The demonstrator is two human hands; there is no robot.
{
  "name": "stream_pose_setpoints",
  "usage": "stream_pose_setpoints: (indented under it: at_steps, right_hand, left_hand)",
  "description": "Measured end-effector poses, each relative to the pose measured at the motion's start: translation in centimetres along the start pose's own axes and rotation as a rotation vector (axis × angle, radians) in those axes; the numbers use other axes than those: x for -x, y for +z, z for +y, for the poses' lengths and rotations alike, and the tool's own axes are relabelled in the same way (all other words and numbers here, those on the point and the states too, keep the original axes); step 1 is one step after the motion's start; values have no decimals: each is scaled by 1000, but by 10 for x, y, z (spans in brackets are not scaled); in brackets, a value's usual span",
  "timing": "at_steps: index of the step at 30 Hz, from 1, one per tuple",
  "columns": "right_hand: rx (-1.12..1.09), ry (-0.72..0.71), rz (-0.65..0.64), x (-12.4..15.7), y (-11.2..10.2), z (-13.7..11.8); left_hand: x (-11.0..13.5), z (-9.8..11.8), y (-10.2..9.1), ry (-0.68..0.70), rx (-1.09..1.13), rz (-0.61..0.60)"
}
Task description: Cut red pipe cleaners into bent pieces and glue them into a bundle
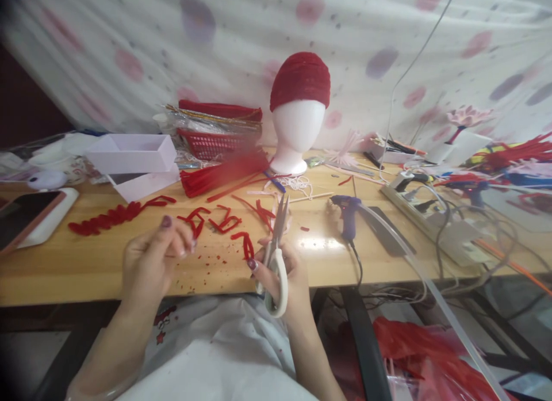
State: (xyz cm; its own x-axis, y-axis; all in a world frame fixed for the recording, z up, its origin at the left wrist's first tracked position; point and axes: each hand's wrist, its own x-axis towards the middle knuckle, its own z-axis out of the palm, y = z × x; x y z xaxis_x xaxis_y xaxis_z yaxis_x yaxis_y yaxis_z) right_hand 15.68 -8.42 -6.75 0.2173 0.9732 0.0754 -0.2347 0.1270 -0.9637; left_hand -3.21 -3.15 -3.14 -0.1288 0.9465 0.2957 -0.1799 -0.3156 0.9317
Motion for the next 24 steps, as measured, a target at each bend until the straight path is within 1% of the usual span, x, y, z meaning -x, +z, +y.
stream_pose_setpoints:
  at_steps: [3, 6, 8, 9, 15, 18, 19, 21, 24]
  right_hand:
    - [-59, 61, -46, 1, 1, -1]
    - [-120, 213, -172, 4, 5, -5]
    - [-164, 302, -244, 7, 8, -6]
    - [-196, 332, -266, 9, 9, -7]
    - [-408, 425, -353, 9, 19, -8]
    - [-435, 445, -362, 7, 21, -8]
    - [-409, 436, -355, 7, 22, -8]
    - [-337, 387, -331, 10, 21, -6]
    - [-192, 257, -282, 14, 16, -4]
  left_hand:
    - [5, 0, 7, -166, 70, -176]
    - [8, 0, 13, -338, 111, -389]
    - [10, -1, 15, -399, 150, -480]
    - [10, -1, 16, -419, 179, -504]
    - [13, -6, 18, -546, 370, -519]
    - [14, -7, 19, -538, 400, -492]
    - [13, -7, 19, -521, 397, -459]
    - [11, -6, 18, -471, 387, -346]
    - [7, -3, 14, -414, 380, -197]
